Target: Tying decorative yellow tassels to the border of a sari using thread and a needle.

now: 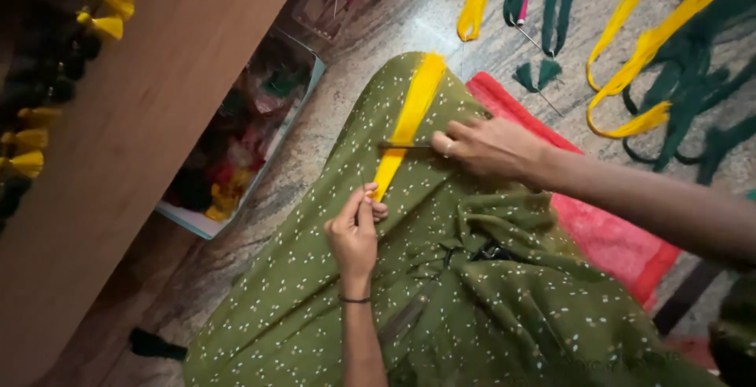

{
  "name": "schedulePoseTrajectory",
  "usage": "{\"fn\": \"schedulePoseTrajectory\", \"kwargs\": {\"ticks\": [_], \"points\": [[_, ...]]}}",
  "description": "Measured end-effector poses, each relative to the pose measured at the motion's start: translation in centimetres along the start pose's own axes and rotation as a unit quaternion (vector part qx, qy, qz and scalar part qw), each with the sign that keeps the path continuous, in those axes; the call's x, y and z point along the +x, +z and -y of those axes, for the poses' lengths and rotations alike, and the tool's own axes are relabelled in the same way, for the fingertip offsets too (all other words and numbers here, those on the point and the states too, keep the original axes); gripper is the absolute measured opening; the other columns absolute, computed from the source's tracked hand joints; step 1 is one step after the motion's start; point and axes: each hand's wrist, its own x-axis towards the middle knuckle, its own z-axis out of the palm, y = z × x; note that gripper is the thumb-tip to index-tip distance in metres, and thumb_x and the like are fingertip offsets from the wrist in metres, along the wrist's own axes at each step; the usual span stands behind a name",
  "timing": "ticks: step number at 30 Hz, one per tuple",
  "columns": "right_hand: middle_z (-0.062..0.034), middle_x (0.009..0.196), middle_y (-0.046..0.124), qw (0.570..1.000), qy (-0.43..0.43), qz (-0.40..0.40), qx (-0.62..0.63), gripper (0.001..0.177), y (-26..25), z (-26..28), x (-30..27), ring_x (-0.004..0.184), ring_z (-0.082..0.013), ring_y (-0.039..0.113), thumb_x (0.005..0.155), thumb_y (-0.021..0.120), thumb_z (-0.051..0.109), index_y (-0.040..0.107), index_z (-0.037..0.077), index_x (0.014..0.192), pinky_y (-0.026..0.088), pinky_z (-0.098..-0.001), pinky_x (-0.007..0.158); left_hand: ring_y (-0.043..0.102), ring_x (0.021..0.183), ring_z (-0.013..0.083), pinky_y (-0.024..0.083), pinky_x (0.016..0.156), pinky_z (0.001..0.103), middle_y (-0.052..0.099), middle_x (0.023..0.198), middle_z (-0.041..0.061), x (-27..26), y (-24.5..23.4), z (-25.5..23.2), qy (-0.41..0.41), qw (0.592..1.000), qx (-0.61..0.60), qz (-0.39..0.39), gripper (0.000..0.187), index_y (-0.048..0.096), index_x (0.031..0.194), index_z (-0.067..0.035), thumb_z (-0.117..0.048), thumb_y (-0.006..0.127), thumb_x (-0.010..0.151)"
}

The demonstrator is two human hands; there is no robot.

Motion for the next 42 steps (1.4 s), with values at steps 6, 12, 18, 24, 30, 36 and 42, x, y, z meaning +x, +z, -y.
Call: {"fn": "schedulePoseTrajectory", "kwargs": {"ticks": [6,12,18,24,30,36,42], "points": [[-0.0291,0.094,0.068,0.891,0.453,0.018,0.032,0.024,-1.3,-4.3,1.8,0.087,-0.0456,0.068,0.114,0.05,0.026,0.058,0.005,0.123,0.053,-0.0555,0.074,0.075,0.067,0.0104,0.061,0.062,0.025,0.077,0.077,0.007,0.4,-0.4,0.6,0.0,1.0,-0.011,-0.007,0.024,0.074,0.118,0.0,-0.007,0.057,0.102],[-0.0207,0.1,0.067,0.983,0.11,0.091,0.117,0.009,-0.7,4.5,0.7,0.086,-0.0403,0.067,0.103,0.052,0.011,0.06,0.01,0.103,0.056,-0.0522,0.074,0.072,0.069,0.0098,0.057,0.063,0.023,0.079,0.088,0.007,-0.1,-0.3,0.7,-0.01,0.997,-0.075,-0.003,0.026,0.073,0.12,0.002,-0.011,0.057,0.104],[-0.021,0.098,0.062,0.977,0.21,0.046,0.006,0.021,-1.9,-2.0,0.9,0.084,-0.0421,0.064,0.085,0.063,0.01,0.064,0.006,0.105,0.053,-0.0508,0.073,0.071,0.07,0.0103,0.056,0.066,0.023,0.075,0.081,0.006,-0.6,-1.4,2.7,-0.033,0.991,-0.12,-0.04,0.029,0.072,0.123,0.002,-0.015,0.057,0.105],[-0.0161,0.097,0.064,0.98,0.194,0.029,-0.045,0.014,0.5,2.2,0.7,0.091,-0.0355,0.064,0.087,0.063,0.009,0.063,0.007,0.1,0.055,-0.0485,0.078,0.07,0.07,0.0098,0.057,0.065,0.024,0.075,0.081,0.005,-0.8,-1.6,2.5,-0.048,0.989,-0.127,-0.063,0.029,0.072,0.122,0.002,-0.016,0.058,0.105],[-0.0116,0.101,0.064,0.99,0.135,0.012,0.045,0.03,-1.1,-3.9,1.4,0.101,-0.0336,0.058,0.085,0.067,0.018,0.069,0.004,0.111,0.05,-0.0457,0.085,0.07,0.068,0.008,0.056,0.062,0.024,0.076,0.078,0.004,-0.7,-5.1,2.2,-0.052,0.993,-0.079,-0.073,0.03,0.074,0.122,-0.001,-0.016,0.058,0.102],[-0.016,0.095,0.063,0.933,-0.164,0.228,-0.225,0.048,-1.0,-0.6,2.6,0.094,-0.0369,0.059,0.068,0.069,0.056,0.064,0.009,0.077,0.049,-0.05,0.083,0.065,0.061,0.0077,0.053,0.056,0.024,0.077,0.08,0.004,-1.2,-6.9,2.2,-0.079,0.988,-0.105,-0.081,0.028,0.076,0.12,-0.003,-0.016,0.061,0.1],[-0.0221,0.095,0.059,0.955,0.283,0.015,-0.09,0.022,1.3,2.8,3.2,0.087,-0.0441,0.061,0.104,0.058,0.024,0.065,0.003,0.105,0.05,-0.0541,0.075,0.068,0.063,0.0063,0.053,0.056,0.022,0.079,0.087,0.007,-2.1,-7.1,2.4,-0.037,0.997,-0.055,-0.028,0.026,0.076,0.118,-0.002,-0.017,0.062,0.103]]}}
